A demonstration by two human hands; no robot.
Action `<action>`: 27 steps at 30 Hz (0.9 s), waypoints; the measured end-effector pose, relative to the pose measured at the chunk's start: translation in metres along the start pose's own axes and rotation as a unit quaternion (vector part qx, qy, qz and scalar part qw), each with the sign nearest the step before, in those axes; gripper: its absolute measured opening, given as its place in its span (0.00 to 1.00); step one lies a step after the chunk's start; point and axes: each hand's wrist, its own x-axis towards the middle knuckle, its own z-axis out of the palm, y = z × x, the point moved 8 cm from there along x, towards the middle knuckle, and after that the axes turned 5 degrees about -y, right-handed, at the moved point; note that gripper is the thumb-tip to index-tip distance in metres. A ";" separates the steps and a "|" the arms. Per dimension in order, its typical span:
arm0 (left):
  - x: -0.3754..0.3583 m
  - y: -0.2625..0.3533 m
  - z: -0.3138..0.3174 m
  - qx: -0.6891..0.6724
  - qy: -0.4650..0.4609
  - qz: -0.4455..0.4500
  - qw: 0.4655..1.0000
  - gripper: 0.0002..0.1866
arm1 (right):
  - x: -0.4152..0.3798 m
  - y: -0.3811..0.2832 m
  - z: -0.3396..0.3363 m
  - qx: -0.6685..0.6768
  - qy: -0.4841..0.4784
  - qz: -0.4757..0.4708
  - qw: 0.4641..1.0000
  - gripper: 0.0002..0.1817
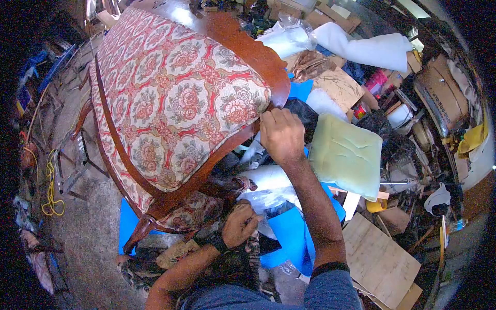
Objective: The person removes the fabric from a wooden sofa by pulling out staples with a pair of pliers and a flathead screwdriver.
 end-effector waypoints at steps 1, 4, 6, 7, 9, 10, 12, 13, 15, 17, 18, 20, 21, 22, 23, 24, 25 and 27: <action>0.000 -0.001 0.000 -0.002 0.000 -0.004 1.000 0.14 | 0.000 0.001 0.001 0.008 0.005 0.004 1.000 0.08; -0.001 -0.001 -0.001 -0.002 -0.002 -0.008 1.000 0.14 | -0.001 0.007 0.004 0.041 0.020 0.033 0.998 0.07; 0.000 -0.001 -0.002 -0.007 -0.002 -0.006 1.000 0.14 | -0.002 0.014 0.005 0.078 0.033 0.069 0.994 0.06; 0.000 0.000 -0.003 -0.013 -0.002 -0.003 1.000 0.14 | -0.004 0.018 0.007 0.099 0.026 0.098 0.990 0.06; 0.001 0.000 -0.003 -0.017 -0.001 0.000 1.000 0.14 | -0.007 0.028 0.012 0.141 0.014 0.152 0.978 0.06; 0.001 0.000 -0.003 -0.014 -0.001 0.000 1.000 0.14 | -0.008 0.030 0.015 0.160 0.012 0.162 0.974 0.06; 0.001 0.000 -0.003 -0.010 0.001 0.002 1.000 0.14 | -0.009 0.034 0.019 0.199 0.008 0.182 0.963 0.07; 0.001 0.000 -0.003 -0.007 0.002 0.004 1.000 0.14 | -0.010 0.036 0.021 0.211 -0.001 0.201 0.957 0.07; 0.002 0.001 -0.002 -0.001 -0.002 0.005 1.000 0.13 | -0.013 0.038 0.026 0.236 -0.018 0.238 0.942 0.09; 0.002 0.003 -0.002 0.007 -0.013 0.001 1.000 0.13 | -0.017 0.035 0.041 0.273 -0.012 0.247 0.930 0.10; 0.002 0.004 -0.001 0.006 -0.013 0.002 1.000 0.13 | -0.019 0.034 0.044 0.291 -0.008 0.253 0.923 0.10; 0.003 0.006 0.000 0.007 -0.012 0.005 1.000 0.13 | -0.020 0.033 0.042 0.264 -0.016 0.246 0.933 0.10; 0.002 0.006 0.001 0.007 -0.014 0.000 1.000 0.13 | -0.019 0.030 0.039 0.251 -0.020 0.243 0.937 0.10; 0.001 0.005 0.001 0.007 -0.014 -0.005 1.000 0.13 | -0.017 0.026 0.030 0.233 -0.004 0.223 0.947 0.09; 0.000 0.003 0.000 0.008 -0.014 -0.009 1.000 0.13 | -0.015 0.022 0.019 0.216 0.011 0.202 0.955 0.09; 0.000 0.001 -0.001 0.008 -0.012 -0.013 1.000 0.12 | -0.012 0.018 0.011 0.199 0.026 0.179 0.963 0.09; -0.002 -0.001 -0.002 0.007 -0.011 -0.018 1.000 0.12 | -0.009 0.017 0.008 0.185 0.034 0.164 0.968 0.09; -0.003 -0.004 -0.003 0.007 -0.013 -0.020 1.000 0.12 | -0.007 0.015 0.003 0.155 0.049 0.138 0.977 0.10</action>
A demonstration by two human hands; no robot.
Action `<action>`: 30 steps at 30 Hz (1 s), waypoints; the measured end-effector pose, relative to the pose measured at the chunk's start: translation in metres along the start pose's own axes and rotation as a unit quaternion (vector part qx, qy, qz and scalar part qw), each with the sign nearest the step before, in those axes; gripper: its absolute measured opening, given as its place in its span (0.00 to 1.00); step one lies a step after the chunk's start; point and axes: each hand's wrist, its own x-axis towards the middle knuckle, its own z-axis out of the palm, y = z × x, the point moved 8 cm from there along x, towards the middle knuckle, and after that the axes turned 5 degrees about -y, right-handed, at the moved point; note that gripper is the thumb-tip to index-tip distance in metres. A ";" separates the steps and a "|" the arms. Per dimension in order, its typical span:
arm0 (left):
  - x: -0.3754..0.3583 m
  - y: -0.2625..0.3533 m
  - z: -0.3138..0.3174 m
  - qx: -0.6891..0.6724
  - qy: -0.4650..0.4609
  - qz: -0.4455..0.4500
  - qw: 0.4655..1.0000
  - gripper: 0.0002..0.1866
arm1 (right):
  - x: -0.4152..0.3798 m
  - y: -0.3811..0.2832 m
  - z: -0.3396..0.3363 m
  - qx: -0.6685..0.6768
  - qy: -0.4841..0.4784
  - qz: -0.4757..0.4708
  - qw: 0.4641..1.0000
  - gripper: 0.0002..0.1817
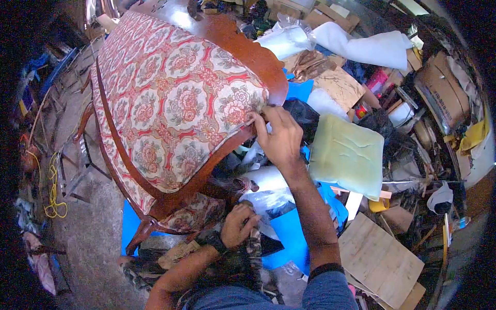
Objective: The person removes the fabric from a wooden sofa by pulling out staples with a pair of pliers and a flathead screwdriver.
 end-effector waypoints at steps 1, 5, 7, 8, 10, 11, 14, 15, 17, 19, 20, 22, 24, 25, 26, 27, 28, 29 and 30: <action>0.000 0.000 -0.001 0.001 -0.003 0.003 1.000 0.11 | 0.000 -0.001 0.000 -0.008 -0.001 -0.013 1.000 0.09; -0.001 -0.004 0.000 0.006 -0.008 -0.001 1.000 0.12 | 0.007 -0.012 -0.001 -0.029 -0.007 -0.027 0.999 0.06; -0.001 -0.002 -0.001 0.005 -0.007 -0.008 1.000 0.12 | 0.010 -0.016 0.001 -0.033 -0.010 -0.040 0.999 0.05; -0.002 -0.002 0.000 0.003 -0.009 -0.013 1.000 0.12 | 0.012 -0.015 0.004 -0.037 -0.009 -0.058 0.998 0.05; -0.001 0.001 -0.001 0.002 -0.001 0.000 1.000 0.12 | 0.010 -0.011 0.005 -0.059 -0.017 -0.080 0.995 0.04; 0.000 0.002 -0.002 0.002 0.004 0.007 1.000 0.12 | 0.010 -0.009 0.005 -0.075 -0.026 -0.085 0.993 0.05; 0.000 0.001 -0.003 0.004 -0.008 0.000 1.000 0.12 | 0.008 -0.016 0.000 -0.101 -0.020 -0.113 0.988 0.06; 0.000 0.000 -0.003 0.005 -0.004 0.001 1.000 0.12 | 0.007 -0.019 -0.002 -0.106 -0.012 -0.124 0.987 0.06; -0.001 -0.002 -0.002 0.005 0.003 0.001 1.000 0.11 | 0.003 -0.013 -0.001 -0.103 0.007 -0.113 0.988 0.05; -0.001 -0.001 -0.003 0.013 0.005 0.003 1.000 0.11 | -0.001 -0.006 0.002 -0.078 0.023 -0.089 0.993 0.04; -0.002 -0.001 -0.003 0.017 0.005 0.004 1.000 0.11 | -0.002 -0.002 0.004 -0.055 0.031 -0.070 0.996 0.03; -0.001 -0.001 -0.003 0.018 -0.001 0.006 1.000 0.11 | -0.006 0.012 0.014 0.019 0.018 0.015 1.000 0.03; 0.001 0.000 -0.001 0.018 -0.007 0.009 1.000 0.11 | -0.015 0.033 0.034 0.120 -0.022 0.140 0.983 0.05; 0.002 0.001 -0.001 0.018 -0.010 0.009 1.000 0.11 | -0.016 0.041 0.041 0.157 -0.041 0.176 0.971 0.06; 0.002 0.001 0.000 0.018 -0.013 0.010 1.000 0.10 | -0.016 0.039 0.035 0.126 -0.021 0.143 0.981 0.06; 0.002 0.001 0.000 0.022 -0.011 0.013 1.000 0.10 | -0.013 0.032 0.027 0.096 -0.001 0.109 0.989 0.06; -0.001 -0.002 0.001 0.027 -0.008 0.016 0.999 0.09 | -0.012 0.022 0.020 0.066 0.019 0.076 0.995 0.07; -0.002 -0.004 0.000 0.032 -0.004 0.019 0.999 0.09 | -0.013 0.010 0.012 0.037 0.044 0.037 0.998 0.07; -0.002 -0.006 -0.001 0.033 0.000 0.015 0.999 0.08 | -0.015 -0.004 0.003 0.008 0.069 -0.004 0.998 0.08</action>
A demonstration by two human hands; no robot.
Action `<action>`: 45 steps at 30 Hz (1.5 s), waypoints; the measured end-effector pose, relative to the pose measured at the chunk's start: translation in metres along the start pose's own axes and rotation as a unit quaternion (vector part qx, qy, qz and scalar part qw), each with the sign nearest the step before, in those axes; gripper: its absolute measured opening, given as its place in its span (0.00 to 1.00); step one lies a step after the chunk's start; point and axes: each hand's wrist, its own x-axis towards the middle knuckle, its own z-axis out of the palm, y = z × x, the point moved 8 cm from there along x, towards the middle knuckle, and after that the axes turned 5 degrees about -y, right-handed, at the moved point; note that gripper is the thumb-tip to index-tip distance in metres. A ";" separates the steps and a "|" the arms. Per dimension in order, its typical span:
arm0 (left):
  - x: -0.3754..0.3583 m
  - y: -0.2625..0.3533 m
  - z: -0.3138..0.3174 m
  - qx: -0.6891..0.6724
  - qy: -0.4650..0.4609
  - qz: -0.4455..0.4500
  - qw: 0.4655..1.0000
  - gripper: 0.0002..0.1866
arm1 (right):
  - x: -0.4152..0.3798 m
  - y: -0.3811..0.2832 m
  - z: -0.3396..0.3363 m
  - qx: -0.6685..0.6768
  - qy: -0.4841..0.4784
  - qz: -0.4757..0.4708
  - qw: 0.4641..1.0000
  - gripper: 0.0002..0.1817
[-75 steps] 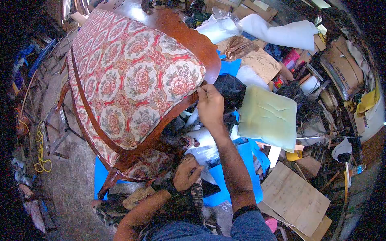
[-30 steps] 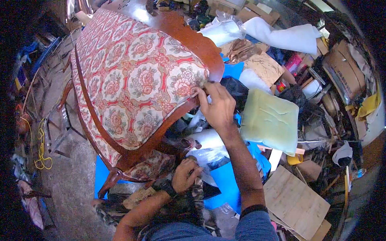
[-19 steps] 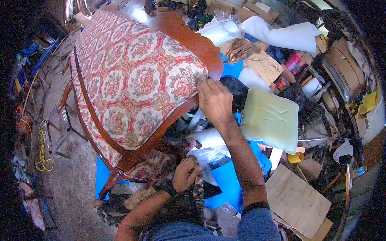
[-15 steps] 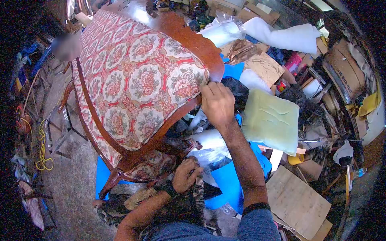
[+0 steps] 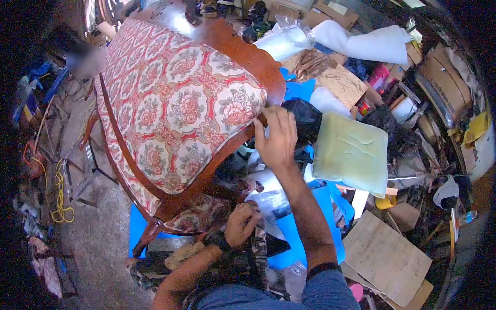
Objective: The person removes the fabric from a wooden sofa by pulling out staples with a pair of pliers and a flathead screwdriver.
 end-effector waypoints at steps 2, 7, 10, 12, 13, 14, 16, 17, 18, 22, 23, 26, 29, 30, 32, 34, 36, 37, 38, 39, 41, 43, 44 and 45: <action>-0.002 -0.004 0.000 0.001 0.004 -0.009 1.000 0.07 | -0.004 -0.016 -0.001 -0.024 0.013 -0.059 0.998 0.10; -0.005 0.000 -0.003 0.008 -0.012 -0.027 1.000 0.07 | -0.012 -0.019 0.023 -0.061 -0.015 -0.064 0.996 0.11; -0.007 0.006 -0.009 0.001 -0.005 -0.017 1.000 0.07 | -0.011 -0.020 0.030 -0.067 -0.012 -0.062 0.996 0.07; -0.009 0.011 -0.012 0.021 -0.007 -0.008 1.000 0.07 | -0.015 -0.023 0.032 -0.037 -0.017 -0.038 0.998 0.06; -0.010 0.008 -0.011 0.025 -0.006 -0.007 1.000 0.07 | -0.014 -0.028 0.026 -0.041 -0.014 -0.043 0.998 0.08; -0.013 0.005 -0.008 0.027 -0.001 -0.006 1.000 0.07 | -0.013 -0.030 0.022 -0.058 -0.007 -0.043 0.997 0.08; -0.016 0.005 -0.008 0.041 0.016 -0.010 0.999 0.07 | -0.009 -0.032 0.021 -0.079 0.007 -0.047 0.996 0.08; -0.018 0.009 -0.008 0.026 0.037 0.012 0.999 0.06 | -0.008 -0.032 0.024 -0.091 0.000 -0.052 0.994 0.07; -0.018 0.011 -0.006 0.003 0.027 0.020 0.999 0.06 | -0.008 -0.031 0.029 -0.104 -0.008 -0.057 0.993 0.07; -0.018 0.026 -0.006 0.063 -0.016 0.052 0.997 0.08 | -0.003 -0.037 0.033 -0.114 -0.010 -0.084 0.990 0.06; -0.020 0.028 -0.005 0.069 -0.024 0.059 0.996 0.09 | -0.002 -0.038 0.032 -0.114 -0.012 -0.079 0.990 0.06; -0.029 0.056 -0.011 0.125 0.045 0.190 0.973 0.09 | -0.003 -0.038 0.033 -0.127 -0.021 -0.072 0.989 0.07; -0.039 0.072 -0.002 0.198 0.013 0.228 0.953 0.08 | -0.008 -0.034 0.039 -0.127 -0.030 -0.053 0.990 0.08; -0.043 0.073 0.000 0.196 0.008 0.223 0.955 0.08 | -0.008 -0.031 0.042 -0.111 -0.036 -0.033 0.993 0.08; -0.049 0.075 0.005 0.193 0.001 0.213 0.958 0.09 | -0.009 -0.027 0.041 -0.076 -0.031 -0.013 0.997 0.08; -0.054 0.074 0.005 0.184 0.008 0.202 0.962 0.09 | -0.008 -0.029 0.033 -0.037 -0.013 -0.015 0.999 0.09; -0.060 0.071 0.001 0.184 0.006 0.184 0.966 0.10 | -0.007 -0.032 0.033 -0.071 -0.024 -0.023 0.997 0.08; -0.064 0.070 0.000 0.186 0.000 0.174 0.967 0.11 | -0.008 -0.029 0.034 -0.087 -0.030 -0.024 0.995 0.07; -0.068 0.070 -0.001 0.187 -0.007 0.164 0.969 0.12 | -0.009 -0.027 0.036 -0.105 -0.037 -0.024 0.994 0.07; -0.068 0.075 -0.007 0.175 0.006 0.155 0.972 0.13 | -0.009 -0.028 0.036 -0.101 -0.037 -0.014 0.994 0.06; -0.068 0.086 -0.018 0.150 0.029 0.139 0.978 0.15 | -0.014 -0.018 0.035 0.020 -0.038 0.049 0.998 0.05; -0.056 0.109 -0.061 0.162 0.097 0.075 0.979 0.15 | -0.016 -0.011 0.025 0.141 -0.013 0.102 0.985 0.04; -0.051 0.115 -0.079 0.162 0.121 0.044 0.978 0.15 | -0.023 -0.005 0.020 0.151 -0.030 0.119 0.981 0.04; -0.048 0.103 -0.095 0.143 0.173 0.041 0.974 0.16 | -0.032 0.000 0.016 0.156 -0.010 0.102 0.982 0.04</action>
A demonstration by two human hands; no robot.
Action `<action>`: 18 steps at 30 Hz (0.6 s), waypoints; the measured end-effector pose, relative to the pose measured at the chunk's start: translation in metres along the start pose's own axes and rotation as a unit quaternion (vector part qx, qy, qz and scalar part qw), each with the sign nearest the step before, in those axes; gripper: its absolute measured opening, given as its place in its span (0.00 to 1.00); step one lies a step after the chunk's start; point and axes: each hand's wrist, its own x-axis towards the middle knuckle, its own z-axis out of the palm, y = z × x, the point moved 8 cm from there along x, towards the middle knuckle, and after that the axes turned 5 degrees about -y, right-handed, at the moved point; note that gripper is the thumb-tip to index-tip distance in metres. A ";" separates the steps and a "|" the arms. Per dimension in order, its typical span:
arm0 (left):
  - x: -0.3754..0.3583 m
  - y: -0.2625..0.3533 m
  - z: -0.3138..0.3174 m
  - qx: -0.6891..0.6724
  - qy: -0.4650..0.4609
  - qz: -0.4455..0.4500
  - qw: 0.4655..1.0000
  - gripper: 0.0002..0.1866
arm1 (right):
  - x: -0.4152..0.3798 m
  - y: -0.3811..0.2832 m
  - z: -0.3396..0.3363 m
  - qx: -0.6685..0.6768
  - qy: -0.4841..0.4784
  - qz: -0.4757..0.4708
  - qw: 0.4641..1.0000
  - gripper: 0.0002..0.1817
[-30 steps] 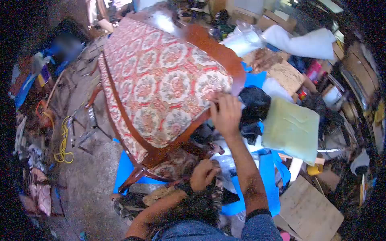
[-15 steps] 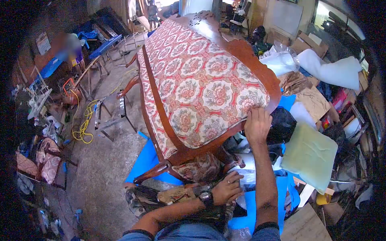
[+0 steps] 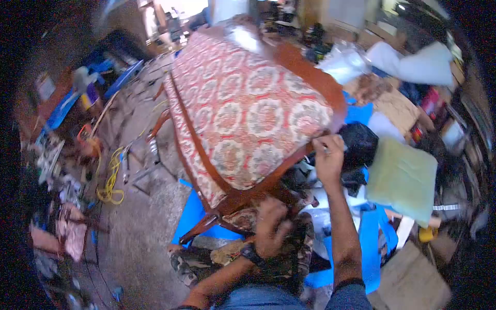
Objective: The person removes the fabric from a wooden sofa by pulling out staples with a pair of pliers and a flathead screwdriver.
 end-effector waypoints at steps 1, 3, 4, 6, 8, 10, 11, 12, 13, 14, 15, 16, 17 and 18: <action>0.006 -0.017 -0.006 -0.019 0.050 -0.014 0.998 0.17 | -0.006 0.006 -0.004 0.003 0.016 -0.020 1.000 0.05; 0.024 -0.026 -0.020 0.035 0.092 -0.031 0.995 0.18 | -0.005 0.007 -0.011 0.014 0.037 0.005 0.999 0.06; 0.035 -0.032 -0.021 0.002 0.085 -0.039 0.996 0.18 | -0.002 0.010 -0.008 0.033 0.045 -0.003 0.998 0.06; 0.056 -0.044 -0.020 -0.051 0.072 -0.051 0.995 0.16 | 0.005 0.001 -0.002 0.017 0.064 -0.021 0.998 0.06; 0.067 -0.048 -0.015 -0.045 0.057 -0.043 0.996 0.15 | 0.009 -0.006 0.005 -0.064 0.067 -0.025 0.995 0.05; 0.073 -0.044 -0.016 -0.038 0.052 -0.039 0.997 0.15 | 0.007 -0.015 0.008 -0.102 0.073 -0.032 0.992 0.05; 0.075 -0.042 -0.018 -0.039 0.048 -0.039 0.997 0.15 | 0.004 -0.019 0.010 -0.121 0.072 -0.037 0.989 0.05; 0.076 -0.043 -0.021 -0.040 0.045 -0.042 0.997 0.15 | -0.001 -0.020 0.010 -0.083 0.066 -0.037 0.994 0.04; 0.077 -0.043 -0.022 -0.041 0.045 -0.045 0.997 0.15 | -0.007 -0.025 0.005 -0.044 0.061 -0.035 0.997 0.04; 0.080 -0.044 -0.023 -0.033 0.037 -0.043 0.998 0.16 | -0.016 -0.033 -0.001 -0.007 0.055 -0.033 0.998 0.04; 0.086 -0.045 -0.023 -0.025 0.029 -0.040 0.998 0.17 | -0.027 -0.044 -0.008 0.030 0.049 -0.032 0.998 0.04; 0.095 -0.045 -0.020 -0.018 0.024 -0.036 0.999 0.17 | -0.042 -0.057 -0.011 0.123 0.023 -0.028 0.992 0.04; 0.104 -0.031 -0.011 0.031 -0.003 0.031 0.999 0.19 | -0.060 -0.074 -0.015 0.215 -0.004 -0.022 0.976 0.05; 0.113 -0.016 -0.001 0.079 -0.028 0.098 0.992 0.20 | -0.078 -0.091 -0.021 0.310 -0.081 0.033 0.947 0.07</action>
